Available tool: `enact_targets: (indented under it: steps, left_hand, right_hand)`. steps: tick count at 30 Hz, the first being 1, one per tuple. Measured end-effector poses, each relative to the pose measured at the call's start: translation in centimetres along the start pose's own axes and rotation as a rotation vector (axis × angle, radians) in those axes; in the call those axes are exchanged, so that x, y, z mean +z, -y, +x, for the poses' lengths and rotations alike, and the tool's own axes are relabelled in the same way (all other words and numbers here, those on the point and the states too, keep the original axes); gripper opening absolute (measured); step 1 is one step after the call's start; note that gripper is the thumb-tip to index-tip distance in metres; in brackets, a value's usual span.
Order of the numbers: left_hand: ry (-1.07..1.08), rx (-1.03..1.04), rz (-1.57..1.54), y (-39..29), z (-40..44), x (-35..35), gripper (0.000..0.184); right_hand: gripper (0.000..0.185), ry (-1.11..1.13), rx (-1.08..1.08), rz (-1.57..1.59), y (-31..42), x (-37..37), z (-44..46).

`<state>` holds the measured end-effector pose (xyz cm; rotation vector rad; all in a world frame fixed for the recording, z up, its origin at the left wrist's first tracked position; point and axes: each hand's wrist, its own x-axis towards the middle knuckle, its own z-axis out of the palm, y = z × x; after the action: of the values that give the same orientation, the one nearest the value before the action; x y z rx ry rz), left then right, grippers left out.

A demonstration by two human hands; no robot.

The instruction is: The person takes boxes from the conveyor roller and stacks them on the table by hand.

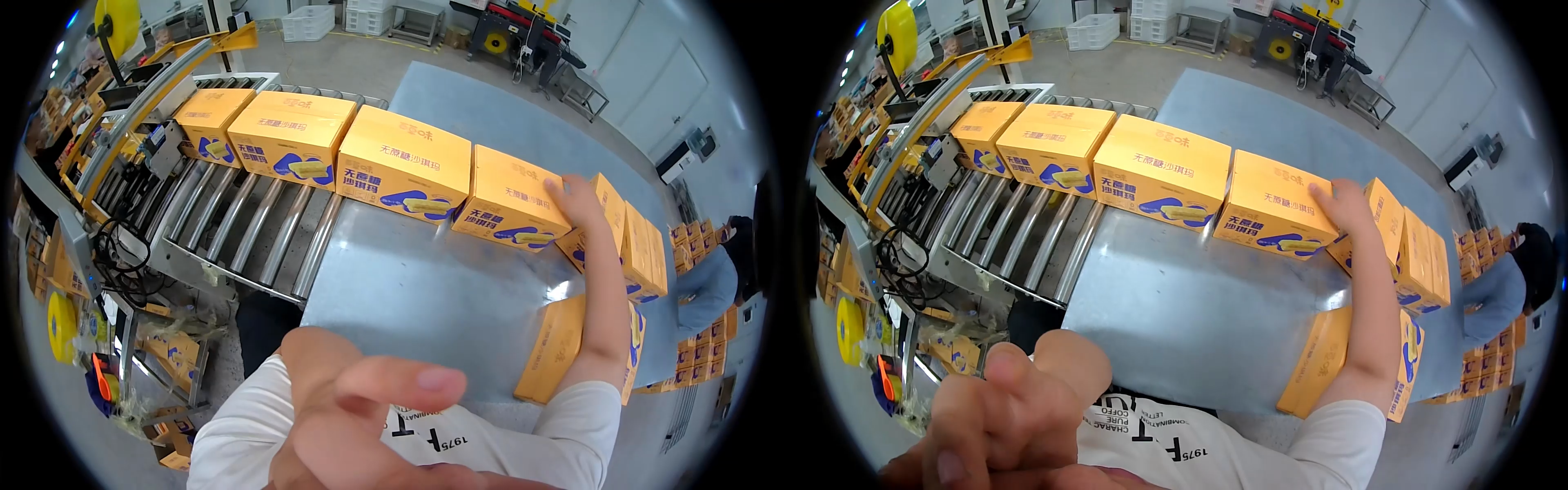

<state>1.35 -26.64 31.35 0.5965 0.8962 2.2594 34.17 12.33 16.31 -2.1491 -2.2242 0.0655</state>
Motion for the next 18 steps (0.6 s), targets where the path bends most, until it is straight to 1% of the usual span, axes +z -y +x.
enact_targets:
  steps: [1,4,6,7,9,10,12,13,15,16,18]
  left_hand:
    - [0.0,-0.024,0.042,-0.4,0.1,-0.4,0.022]
    - [0.051,-0.079,0.155,-2.0,0.2,-1.4,0.021]
    - [0.157,-0.094,0.166,-2.2,0.5,-2.2,0.022]
    - [0.262,-0.113,0.135,-2.2,1.1,-3.6,0.023]
    - [0.446,-0.006,-0.021,0.2,1.4,-5.6,0.02]
    - [0.523,0.119,-0.147,2.6,2.3,-5.8,0.018]
    - [0.607,0.225,-0.154,3.2,2.7,-5.5,0.017]
    - [0.614,0.203,-0.034,1.4,2.7,-4.4,0.021]
    - [0.64,0.174,0.009,0.6,2.5,-3.9,0.031]
    - [0.66,0.166,-0.068,1.0,2.3,-4.3,0.036]
    - [0.694,0.166,-0.096,1.4,2.1,-5.3,0.043]
  right_hand:
    - [0.075,0.045,-0.038,-0.05,1.0,-0.1,-0.2]
    - [0.093,-0.096,-0.068,-0.146,0.1,2.4,-0.2]
    - [0.098,-0.059,-0.105,-0.109,0.2,2.0,-0.9]
    - [0.101,-0.04,-0.124,-0.09,0.6,1.7,-1.2]
    - [0.097,-0.036,-0.208,-0.022,1.3,1.6,-1.4]
    - [0.095,-0.033,-0.249,0.013,1.8,1.6,-1.6]
    - [0.093,0.002,-0.244,-0.002,3.0,0.6,-2.2]
    - [0.091,0.02,-0.242,-0.01,3.4,0.2,-2.4]
    - [0.09,0.013,-0.24,-0.029,3.5,-0.1,-2.6]
    - [0.09,0.009,-0.239,-0.038,3.5,-0.2,-2.7]
    - [0.088,0.008,-0.242,-0.026,3.5,-0.3,-2.8]
